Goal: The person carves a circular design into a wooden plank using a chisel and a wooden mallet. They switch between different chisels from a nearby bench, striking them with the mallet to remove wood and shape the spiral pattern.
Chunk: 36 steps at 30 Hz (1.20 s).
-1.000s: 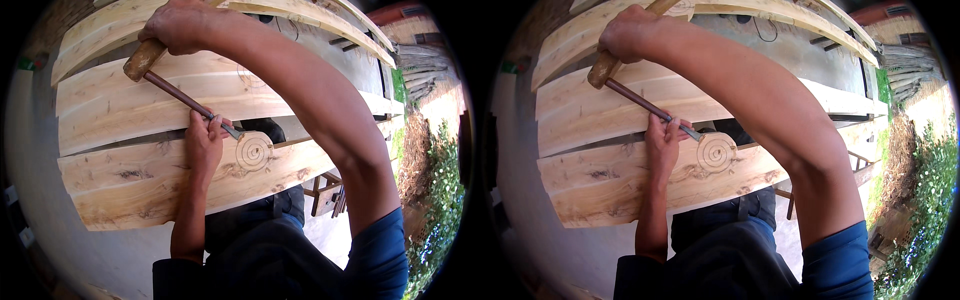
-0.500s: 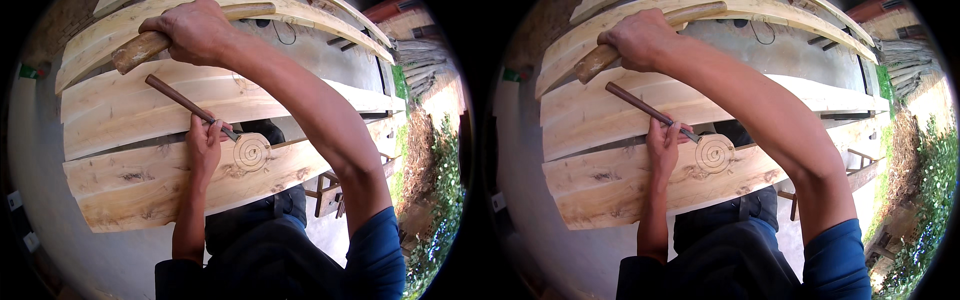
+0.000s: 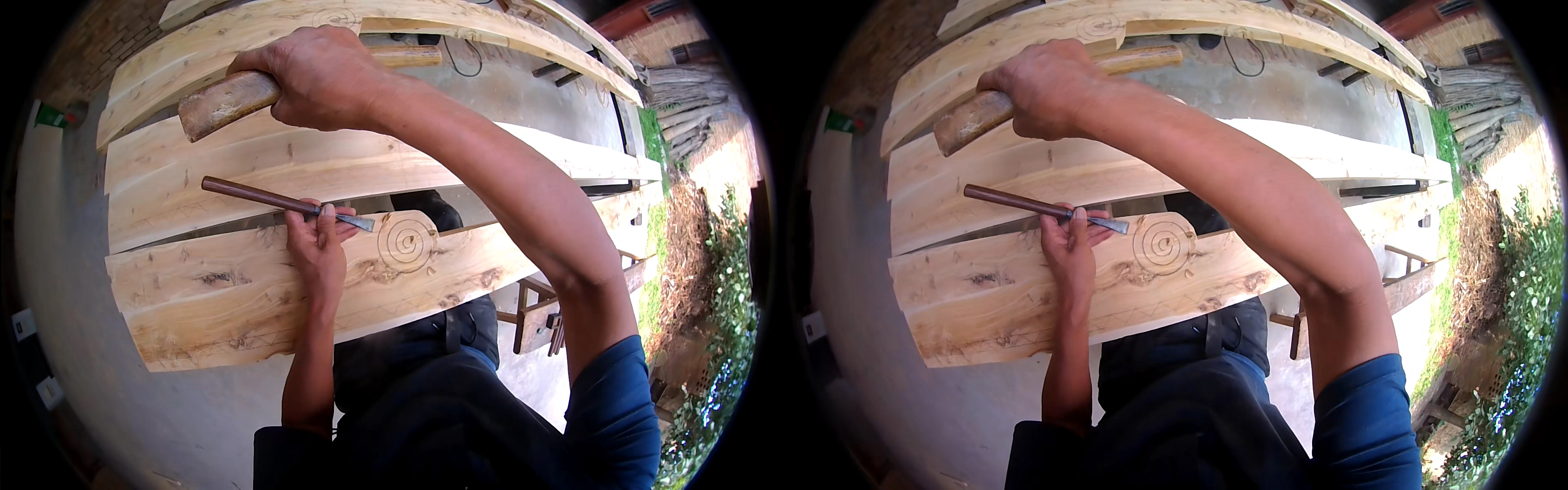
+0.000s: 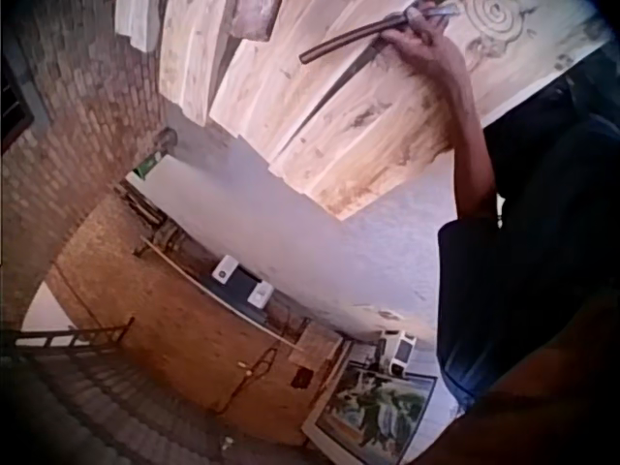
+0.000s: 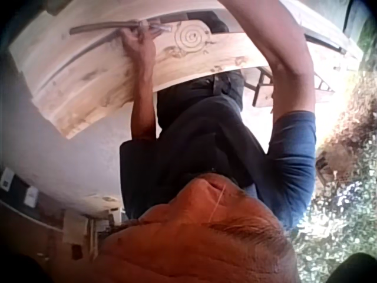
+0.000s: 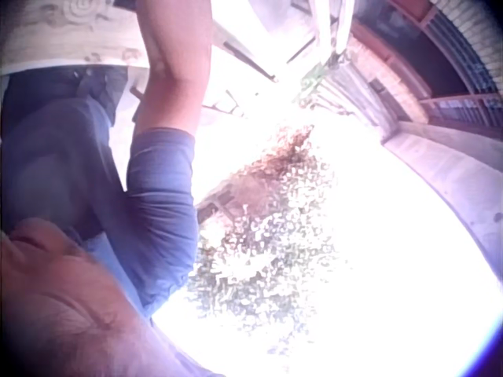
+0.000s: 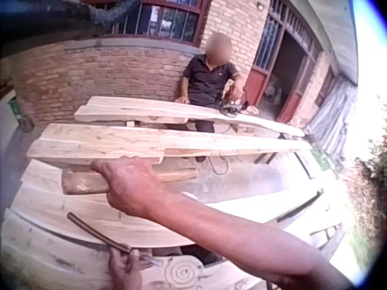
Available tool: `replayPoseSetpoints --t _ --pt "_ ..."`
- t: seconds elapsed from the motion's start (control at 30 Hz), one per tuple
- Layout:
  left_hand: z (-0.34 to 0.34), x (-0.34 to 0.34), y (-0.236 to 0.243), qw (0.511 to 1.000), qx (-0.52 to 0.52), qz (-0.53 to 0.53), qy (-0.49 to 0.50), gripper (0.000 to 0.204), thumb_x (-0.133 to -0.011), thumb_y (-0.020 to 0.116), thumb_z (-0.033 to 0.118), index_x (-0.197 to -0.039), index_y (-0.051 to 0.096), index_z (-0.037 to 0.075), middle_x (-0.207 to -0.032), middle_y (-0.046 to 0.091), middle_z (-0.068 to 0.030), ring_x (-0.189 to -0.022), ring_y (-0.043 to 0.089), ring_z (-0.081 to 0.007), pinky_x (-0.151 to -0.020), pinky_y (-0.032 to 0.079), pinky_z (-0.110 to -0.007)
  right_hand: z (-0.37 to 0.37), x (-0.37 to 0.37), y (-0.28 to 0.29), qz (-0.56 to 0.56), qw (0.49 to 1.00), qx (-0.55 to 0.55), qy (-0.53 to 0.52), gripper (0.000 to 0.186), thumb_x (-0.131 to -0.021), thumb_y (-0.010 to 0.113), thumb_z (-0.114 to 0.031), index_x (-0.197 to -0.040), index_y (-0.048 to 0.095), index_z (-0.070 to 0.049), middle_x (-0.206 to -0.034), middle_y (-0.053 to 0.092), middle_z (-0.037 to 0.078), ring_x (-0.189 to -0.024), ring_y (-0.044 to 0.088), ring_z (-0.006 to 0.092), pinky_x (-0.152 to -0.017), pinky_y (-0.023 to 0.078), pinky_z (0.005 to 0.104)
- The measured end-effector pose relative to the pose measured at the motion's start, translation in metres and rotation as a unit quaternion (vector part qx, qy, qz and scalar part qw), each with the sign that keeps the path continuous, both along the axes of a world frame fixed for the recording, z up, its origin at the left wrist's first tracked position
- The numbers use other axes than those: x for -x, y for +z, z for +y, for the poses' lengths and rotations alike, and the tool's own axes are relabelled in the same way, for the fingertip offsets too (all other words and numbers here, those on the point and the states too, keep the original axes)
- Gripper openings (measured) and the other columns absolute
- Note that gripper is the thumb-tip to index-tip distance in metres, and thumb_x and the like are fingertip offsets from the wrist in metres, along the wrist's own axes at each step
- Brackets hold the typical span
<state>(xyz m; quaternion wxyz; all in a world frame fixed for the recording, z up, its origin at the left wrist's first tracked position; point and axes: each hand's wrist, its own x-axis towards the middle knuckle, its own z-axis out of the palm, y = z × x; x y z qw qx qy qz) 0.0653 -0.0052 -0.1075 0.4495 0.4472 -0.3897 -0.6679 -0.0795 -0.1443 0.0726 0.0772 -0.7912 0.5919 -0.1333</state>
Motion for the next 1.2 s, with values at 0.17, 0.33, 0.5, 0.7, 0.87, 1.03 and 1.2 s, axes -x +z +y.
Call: replayPoseSetpoints --t 0.17,0.33,0.5,0.7,0.87,1.03,1.2 --pt "0.0 0.001 -0.001 1.0 0.002 -0.014 -0.006 0.021 -0.114 0.056 0.014 -0.127 0.043 0.005 -0.101 0.074 -0.0223 -0.086 0.08 -0.0289 -0.075 0.07 -0.037 -0.004 -0.001 -0.015 -0.007 0.998 0.056 0.021 0.054 -0.083 0.071 -0.011 -0.135 0.076 -0.026 -0.105 0.081 0.01 -0.101 0.076 0.0336 -0.087 0.059 0.0499" --pt "0.0 0.004 0.002 1.0 -0.002 -0.019 -0.009 0.021 -0.114 0.056 0.014 -0.127 0.043 0.003 -0.101 0.074 -0.0222 -0.088 0.081 -0.0288 -0.075 0.07 -0.037 -0.007 -0.001 -0.019 -0.002 0.998 0.051 0.027 0.053 -0.083 0.07 -0.01 -0.134 0.076 -0.025 -0.106 0.081 0.01 -0.103 0.076 0.0338 -0.088 0.058 0.0509" --pt "-0.001 0.004 0.004 0.999 0.013 -0.035 -0.013 0.021 -0.114 0.056 0.014 -0.128 0.044 0.004 -0.101 0.075 -0.0203 -0.09 0.08 -0.0265 -0.076 0.069 -0.034 -0.023 -0.01 -0.02 -0.006 0.997 0.067 0.044 0.054 -0.082 0.071 -0.011 -0.134 0.076 -0.025 -0.107 0.081 0.01 -0.105 0.076 0.0335 -0.089 0.059 0.0503" --pt "-0.001 0.007 0.004 0.999 0.011 -0.041 -0.016 0.022 -0.114 0.057 0.012 -0.129 0.045 0.004 -0.1 0.076 -0.0181 -0.089 0.079 -0.0233 -0.076 0.066 -0.031 -0.055 -0.042 -0.006 -0.044 0.996 0.082 0.002 0.047 -0.091 0.07 -0.021 -0.138 0.076 -0.026 -0.12 0.081 0.008 -0.118 0.075 0.0326 -0.097 0.057 0.0482" --pt "0.0 0.004 0.003 0.999 0.001 -0.039 -0.014 0.023 -0.114 0.057 0.012 -0.131 0.045 0.004 -0.101 0.076 -0.0171 -0.09 0.079 -0.0217 -0.077 0.066 -0.031 -0.052 -0.056 -0.003 0.09 0.987 0.012 0.132 0.044 -0.091 0.071 -0.008 -0.131 0.078 -0.024 -0.113 0.081 0.006 -0.111 0.076 0.03 -0.093 0.059 0.0441" --pt "-0.002 0.007 0.005 0.998 -0.009 -0.056 -0.03 0.022 -0.114 0.056 0.011 -0.131 0.045 0.003 -0.102 0.076 -0.017 -0.089 0.078 -0.0209 -0.077 0.065 -0.031 -0.057 -0.052 -0.01 0.156 0.976 0.017 0.149 0.042 -0.093 0.071 -0.02 -0.134 0.078 -0.027 -0.118 0.081 0.004 -0.115 0.076 0.0265 -0.094 0.059 0.0448" --pt "-0.003 0.008 0.006 0.997 -0.003 -0.071 -0.033 0.022 -0.114 0.056 0.011 -0.131 0.045 0.003 -0.102 0.076 -0.017 -0.087 0.078 -0.0199 -0.075 0.065 -0.03 -0.068 -0.044 0.003 0.085 0.988 0.085 0.097 0.029 -0.098 0.069 -0.025 -0.123 0.083 -0.027 -0.114 0.082 0.003 -0.113 0.077 0.0252 -0.092 0.06 0.0425"
